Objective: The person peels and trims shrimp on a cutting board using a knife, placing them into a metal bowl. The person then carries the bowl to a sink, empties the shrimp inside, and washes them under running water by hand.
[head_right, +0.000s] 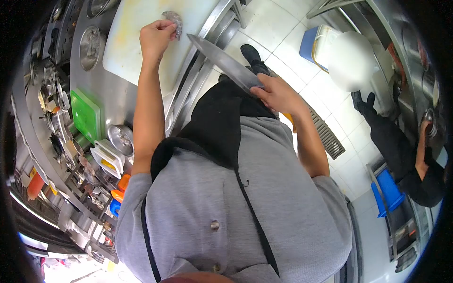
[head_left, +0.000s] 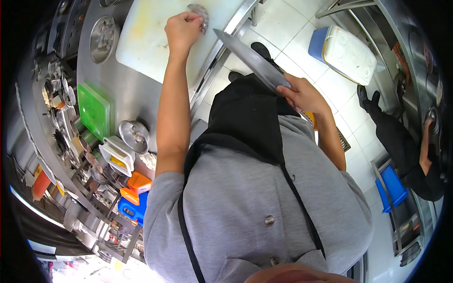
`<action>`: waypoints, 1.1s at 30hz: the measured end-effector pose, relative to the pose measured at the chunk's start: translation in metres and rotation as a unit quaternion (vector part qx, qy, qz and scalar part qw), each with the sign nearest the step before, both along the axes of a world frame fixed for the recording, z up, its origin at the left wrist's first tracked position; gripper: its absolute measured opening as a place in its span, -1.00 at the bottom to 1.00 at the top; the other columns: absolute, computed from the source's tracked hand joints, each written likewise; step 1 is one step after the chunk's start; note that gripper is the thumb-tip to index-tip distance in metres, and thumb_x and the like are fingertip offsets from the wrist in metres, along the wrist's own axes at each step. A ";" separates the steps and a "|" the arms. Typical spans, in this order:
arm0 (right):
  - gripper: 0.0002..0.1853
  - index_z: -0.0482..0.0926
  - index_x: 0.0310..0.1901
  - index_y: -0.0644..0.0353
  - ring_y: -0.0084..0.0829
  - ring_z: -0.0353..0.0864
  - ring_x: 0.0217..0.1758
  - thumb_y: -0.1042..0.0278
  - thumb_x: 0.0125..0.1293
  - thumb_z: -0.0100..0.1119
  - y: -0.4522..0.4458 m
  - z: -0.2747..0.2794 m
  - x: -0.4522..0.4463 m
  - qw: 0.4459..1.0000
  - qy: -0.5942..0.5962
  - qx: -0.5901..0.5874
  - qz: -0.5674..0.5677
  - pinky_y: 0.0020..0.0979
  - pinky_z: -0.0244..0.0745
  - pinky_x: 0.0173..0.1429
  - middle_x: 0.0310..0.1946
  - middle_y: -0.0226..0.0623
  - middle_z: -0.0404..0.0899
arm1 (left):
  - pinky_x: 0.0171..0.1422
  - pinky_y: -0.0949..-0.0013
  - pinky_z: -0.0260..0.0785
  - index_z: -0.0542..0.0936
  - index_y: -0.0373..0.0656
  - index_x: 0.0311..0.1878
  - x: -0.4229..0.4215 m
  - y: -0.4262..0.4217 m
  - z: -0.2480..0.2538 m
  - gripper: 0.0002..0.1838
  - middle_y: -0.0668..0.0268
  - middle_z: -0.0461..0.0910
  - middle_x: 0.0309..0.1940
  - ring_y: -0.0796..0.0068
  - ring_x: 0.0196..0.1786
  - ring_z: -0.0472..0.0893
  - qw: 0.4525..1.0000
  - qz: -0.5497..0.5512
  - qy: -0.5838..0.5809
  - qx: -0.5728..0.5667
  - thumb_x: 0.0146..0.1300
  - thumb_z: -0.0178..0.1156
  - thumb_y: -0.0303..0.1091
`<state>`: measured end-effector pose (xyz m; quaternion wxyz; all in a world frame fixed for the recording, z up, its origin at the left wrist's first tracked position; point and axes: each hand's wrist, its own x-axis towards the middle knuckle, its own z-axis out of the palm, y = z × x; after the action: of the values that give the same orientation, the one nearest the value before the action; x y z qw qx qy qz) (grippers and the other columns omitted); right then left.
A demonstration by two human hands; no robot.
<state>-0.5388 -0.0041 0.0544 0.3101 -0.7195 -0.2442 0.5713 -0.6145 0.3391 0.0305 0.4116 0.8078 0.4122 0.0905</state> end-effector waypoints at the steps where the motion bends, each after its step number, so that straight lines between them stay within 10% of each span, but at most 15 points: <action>1: -0.68 0.39 -0.30 0.27 -0.50 0.46 -0.68 0.18 0.47 0.15 -0.005 0.000 0.002 1.000 -0.002 0.001 0.006 -0.36 0.36 -0.53 -0.67 -0.29 0.47 | -0.23 0.35 0.56 0.71 -0.30 -0.20 0.003 -0.001 0.002 -0.73 0.21 0.71 -0.53 0.38 -0.48 0.70 1.000 0.006 -0.002 0.001 0.12 0.41 -0.29; 5: -0.75 0.40 -0.27 0.21 -0.63 0.39 -0.69 0.24 0.49 0.15 -0.012 0.003 0.013 0.997 0.014 -0.009 -0.075 -0.48 0.26 -0.61 -0.69 -0.42 0.43 | -0.10 0.20 0.57 0.45 -0.34 0.16 0.020 0.002 -0.025 -0.15 0.02 0.72 -0.26 0.08 -0.23 0.73 0.964 0.033 0.053 0.258 -0.06 0.52 0.08; 6: -0.78 0.40 -0.25 0.19 -0.67 0.35 -0.70 0.25 0.49 0.15 -0.009 0.002 0.015 0.994 0.016 -0.018 -0.107 -0.52 0.21 -0.63 -0.69 -0.46 0.41 | -0.08 -0.04 0.52 0.30 -0.56 0.28 0.021 -0.001 -0.021 -0.33 -0.08 0.65 -0.42 -0.12 -0.32 0.67 0.980 -0.055 -0.015 0.189 0.13 0.18 -0.37; 10: -0.81 0.45 -0.13 0.20 -0.69 0.28 -0.75 0.25 0.50 0.14 0.007 0.001 0.030 0.994 0.019 0.010 -0.111 -0.56 0.19 -0.66 -0.65 -0.47 0.41 | -0.13 0.03 0.55 0.19 -0.64 0.35 -0.001 0.004 -0.009 -0.24 -0.05 0.65 -0.44 -0.05 -0.36 0.67 0.984 0.083 -0.007 0.157 0.13 0.18 -0.41; 12: -0.81 0.46 -0.14 0.20 -0.70 0.28 -0.75 0.25 0.50 0.14 0.017 0.005 0.040 0.995 0.026 0.019 -0.094 -0.56 0.19 -0.66 -0.65 -0.46 0.41 | -0.06 0.20 0.57 0.54 -0.30 0.11 -0.031 0.011 0.006 -0.35 0.01 0.73 -0.31 -0.01 -0.29 0.72 0.991 0.076 0.010 0.112 0.02 0.42 -0.06; 18: -0.82 0.47 -0.12 0.16 -0.68 0.29 -0.75 0.24 0.49 0.14 0.050 0.005 0.062 0.999 0.019 0.029 -0.040 -0.59 0.19 -0.65 -0.63 -0.49 0.41 | -0.20 0.49 0.38 0.51 -0.31 0.20 -0.215 0.017 0.070 -0.44 0.37 0.62 -0.35 0.60 -0.33 0.55 0.966 0.191 -0.079 -0.156 0.14 0.39 -0.34; 23: -0.84 0.45 -0.19 0.14 -0.69 0.29 -0.75 0.26 0.48 0.14 0.084 0.017 0.068 1.000 -0.004 0.014 -0.010 -0.58 0.18 -0.66 -0.65 -0.48 0.40 | -0.10 0.41 0.49 0.54 -0.36 0.20 -0.362 0.013 0.116 -0.40 0.18 0.69 -0.25 0.44 -0.23 0.65 0.920 0.355 0.164 0.021 0.14 0.43 -0.22; 26: -0.85 0.45 -0.20 0.17 -0.70 0.29 -0.73 0.30 0.47 0.14 0.095 0.018 0.066 1.000 -0.007 0.022 -0.016 -0.56 0.21 -0.65 -0.66 -0.47 0.40 | 0.14 0.22 0.50 0.63 -0.37 0.10 -0.366 0.031 0.115 -0.42 -0.08 0.70 -0.06 0.14 0.03 0.71 0.899 0.282 0.286 0.177 0.17 0.42 -0.07; 28: -0.85 0.46 -0.20 0.21 -0.71 0.29 -0.71 0.33 0.45 0.15 0.099 0.015 0.066 1.000 -0.013 0.020 -0.005 -0.55 0.22 -0.64 -0.66 -0.46 0.40 | 0.10 0.22 0.51 0.67 -0.32 0.04 -0.341 0.074 0.090 -0.47 -0.05 0.72 -0.12 0.15 -0.03 0.72 0.930 0.308 0.084 0.182 0.21 0.38 -0.02; 33: -0.81 0.42 -0.27 0.22 -0.70 0.31 -0.72 0.33 0.45 0.17 0.096 0.023 0.061 0.999 -0.033 0.029 -0.012 -0.54 0.22 -0.65 -0.68 -0.45 0.40 | 0.01 0.16 0.53 0.73 -0.19 -0.09 -0.181 0.202 0.055 -0.57 0.03 0.73 -0.14 0.03 -0.09 0.71 0.950 0.174 0.046 0.254 0.21 0.30 0.00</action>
<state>-0.4781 0.0920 0.0774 0.3295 -0.7317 -0.2627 0.5358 -0.7956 0.5406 0.0851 0.1509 0.8047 0.5281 0.2254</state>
